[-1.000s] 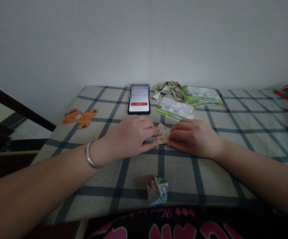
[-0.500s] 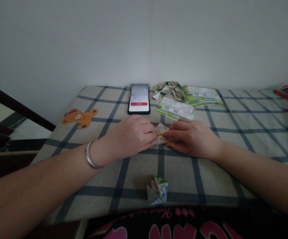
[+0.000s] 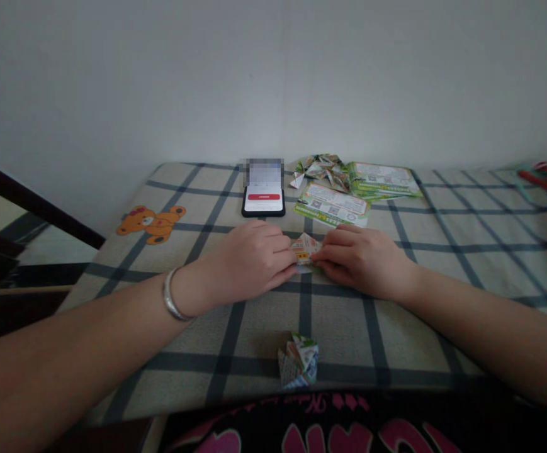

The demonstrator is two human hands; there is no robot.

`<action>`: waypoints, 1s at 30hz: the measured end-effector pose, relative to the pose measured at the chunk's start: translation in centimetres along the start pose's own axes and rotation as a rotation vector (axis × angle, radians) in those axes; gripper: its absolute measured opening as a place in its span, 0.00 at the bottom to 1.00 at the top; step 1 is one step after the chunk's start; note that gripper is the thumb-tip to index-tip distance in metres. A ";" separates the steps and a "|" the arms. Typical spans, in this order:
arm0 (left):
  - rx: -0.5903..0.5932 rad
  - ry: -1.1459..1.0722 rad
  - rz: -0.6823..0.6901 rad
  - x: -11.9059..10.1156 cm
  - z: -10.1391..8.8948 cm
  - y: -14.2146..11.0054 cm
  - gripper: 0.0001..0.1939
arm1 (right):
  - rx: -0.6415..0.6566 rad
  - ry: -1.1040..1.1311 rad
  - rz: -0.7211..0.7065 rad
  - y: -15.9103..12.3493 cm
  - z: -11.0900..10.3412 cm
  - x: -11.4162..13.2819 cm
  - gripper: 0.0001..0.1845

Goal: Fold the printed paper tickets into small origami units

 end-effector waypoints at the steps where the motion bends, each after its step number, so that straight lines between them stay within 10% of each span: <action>1: 0.002 -0.003 -0.005 0.0 0.1 0.0 0.12 | -0.003 -0.005 0.004 0.0 0.0 0.0 0.14; 30: 0.031 -0.311 -0.242 2.9 1.9 0.2 0.07 | 0.049 0.187 0.275 0.1 1.6 -3.3 0.13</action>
Point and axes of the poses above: each hand's wrist, its own y-axis towards the middle knuckle, its own z-axis out of the palm, x = y × z, the point moved 10 cm from there along y, towards the middle knuckle, and after that the axes turned 3 degrees about x, right-handed, at the moved point
